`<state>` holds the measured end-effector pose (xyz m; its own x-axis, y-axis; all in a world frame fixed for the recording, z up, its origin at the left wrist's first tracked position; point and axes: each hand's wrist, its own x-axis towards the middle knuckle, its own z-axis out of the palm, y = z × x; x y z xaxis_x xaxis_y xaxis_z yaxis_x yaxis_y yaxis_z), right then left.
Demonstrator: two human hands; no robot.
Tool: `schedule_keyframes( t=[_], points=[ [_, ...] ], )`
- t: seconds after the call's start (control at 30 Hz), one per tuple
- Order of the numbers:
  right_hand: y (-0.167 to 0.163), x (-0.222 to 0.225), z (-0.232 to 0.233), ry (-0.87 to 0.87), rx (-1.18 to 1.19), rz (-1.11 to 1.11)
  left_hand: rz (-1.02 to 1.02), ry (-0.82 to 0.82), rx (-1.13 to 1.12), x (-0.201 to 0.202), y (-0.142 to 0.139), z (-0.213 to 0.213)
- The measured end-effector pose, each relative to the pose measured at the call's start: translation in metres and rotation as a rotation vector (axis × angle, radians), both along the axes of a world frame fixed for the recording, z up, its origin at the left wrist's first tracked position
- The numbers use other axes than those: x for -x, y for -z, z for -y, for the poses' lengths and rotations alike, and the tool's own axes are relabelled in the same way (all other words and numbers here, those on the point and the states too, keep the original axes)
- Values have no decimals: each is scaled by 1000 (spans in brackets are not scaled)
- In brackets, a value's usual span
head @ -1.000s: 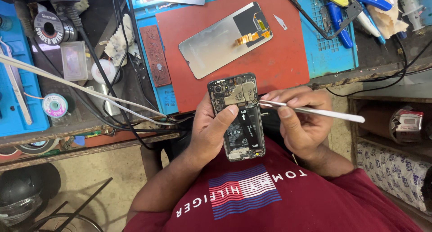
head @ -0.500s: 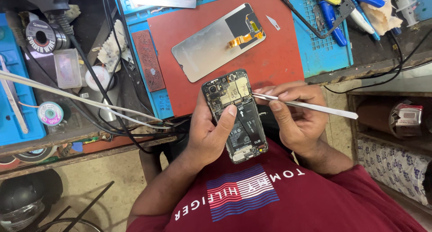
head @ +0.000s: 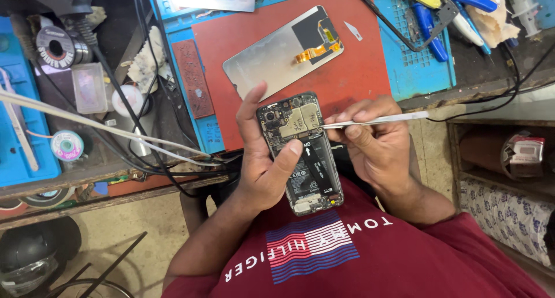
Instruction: The person disassembles a smartphone by removing the back cover and then uses a metal spudger to pry and lift the motherboard from the chassis. The motherboard is removed and placed on the workbench next to the phone body.
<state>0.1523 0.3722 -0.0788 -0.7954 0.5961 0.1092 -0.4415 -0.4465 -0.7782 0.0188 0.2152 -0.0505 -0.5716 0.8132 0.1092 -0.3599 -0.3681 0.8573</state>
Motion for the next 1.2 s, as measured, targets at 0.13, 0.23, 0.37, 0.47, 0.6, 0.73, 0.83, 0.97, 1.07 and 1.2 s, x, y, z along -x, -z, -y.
schedule_keyframes(
  t=[0.13,0.23,0.37,0.47,0.6,0.73,0.83,0.97,1.07,1.2],
  points=[
    [11,-2,7,13,49,-26,-55,17,-34,2,5,4],
    [14,-3,10,-10,189,-3,-8,41,-72,3,7,8],
    [16,-3,12,-80,295,-20,14,60,-99,6,8,11],
    [19,-4,14,-133,363,-32,2,65,-113,7,7,13],
    [22,-4,14,-140,380,-34,53,76,-123,6,6,14],
    [21,-5,16,-120,361,-28,16,51,-99,6,5,15],
    [13,-1,18,-38,156,-19,-57,22,-64,6,5,17],
    [-12,9,13,69,-55,-93,-123,-15,-18,5,6,20],
    [-35,13,12,106,-46,-52,-145,-31,0,4,6,20],
    [-52,23,9,79,-259,230,-182,-32,-11,3,4,18]
  ],
)
